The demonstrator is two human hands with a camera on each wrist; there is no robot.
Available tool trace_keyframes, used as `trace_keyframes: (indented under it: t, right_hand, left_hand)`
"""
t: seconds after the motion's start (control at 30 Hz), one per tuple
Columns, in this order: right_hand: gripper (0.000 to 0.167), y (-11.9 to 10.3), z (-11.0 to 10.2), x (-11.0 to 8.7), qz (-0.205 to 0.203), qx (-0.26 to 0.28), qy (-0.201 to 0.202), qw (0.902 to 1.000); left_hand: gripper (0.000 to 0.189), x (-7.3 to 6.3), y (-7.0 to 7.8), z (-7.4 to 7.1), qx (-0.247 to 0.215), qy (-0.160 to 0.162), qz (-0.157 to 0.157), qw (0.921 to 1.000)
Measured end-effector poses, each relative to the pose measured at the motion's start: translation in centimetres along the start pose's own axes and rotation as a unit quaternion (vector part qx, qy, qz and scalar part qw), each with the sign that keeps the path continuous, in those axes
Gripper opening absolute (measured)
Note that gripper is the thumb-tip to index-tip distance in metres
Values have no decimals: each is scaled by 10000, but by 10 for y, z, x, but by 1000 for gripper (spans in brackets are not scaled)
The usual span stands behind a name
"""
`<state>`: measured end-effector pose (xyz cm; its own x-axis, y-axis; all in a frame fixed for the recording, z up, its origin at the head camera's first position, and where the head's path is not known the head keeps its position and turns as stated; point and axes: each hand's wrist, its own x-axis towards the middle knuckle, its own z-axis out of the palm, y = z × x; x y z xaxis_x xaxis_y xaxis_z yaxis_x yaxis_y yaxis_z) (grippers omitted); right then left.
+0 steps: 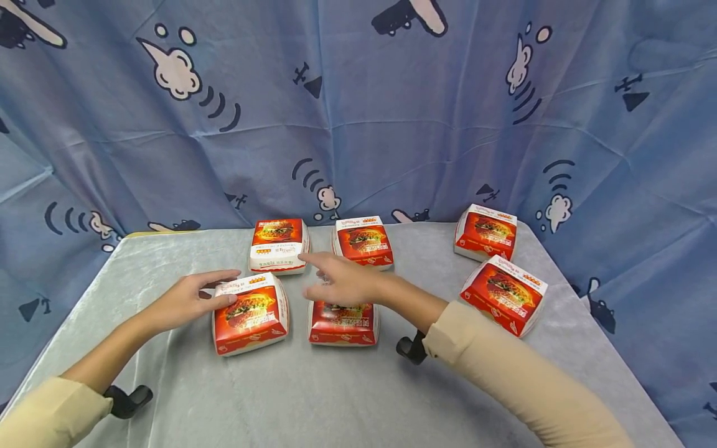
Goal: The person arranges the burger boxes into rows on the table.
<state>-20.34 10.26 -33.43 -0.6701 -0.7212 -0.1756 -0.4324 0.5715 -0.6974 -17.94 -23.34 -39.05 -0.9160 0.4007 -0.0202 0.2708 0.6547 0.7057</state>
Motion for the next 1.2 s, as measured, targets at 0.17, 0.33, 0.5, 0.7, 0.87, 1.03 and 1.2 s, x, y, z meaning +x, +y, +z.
trace_keyframes:
  t: [0.17,0.33,0.5,0.7,0.87,1.03,1.2]
  right_hand:
    - [72,-2,4,-2,-32,-146,-1,9999]
    - [70,-5,8,-2,-164,-297,-16,9994]
    - [68,-7,14,1,-276,-365,-44,9989]
    - [72,-9,22,5,-153,-709,-169,9972]
    - [73,-9,29,6,-196,-994,-292,9944]
    - [74,-9,33,6,-102,-1366,-244,9903]
    - [74,-10,34,7,47,-1672,-180,9858]
  left_hand:
    - [53,2,3,5,-2,19,82,10000]
    - [52,5,8,10,71,19,133,9999]
    - [52,9,13,15,80,9,137,9999]
    - [51,16,15,24,3,-19,271,9996]
    - [50,20,20,28,-15,-106,302,9995]
    - [49,22,23,31,-10,-107,337,9994]
    - [50,23,25,33,27,-73,319,9995]
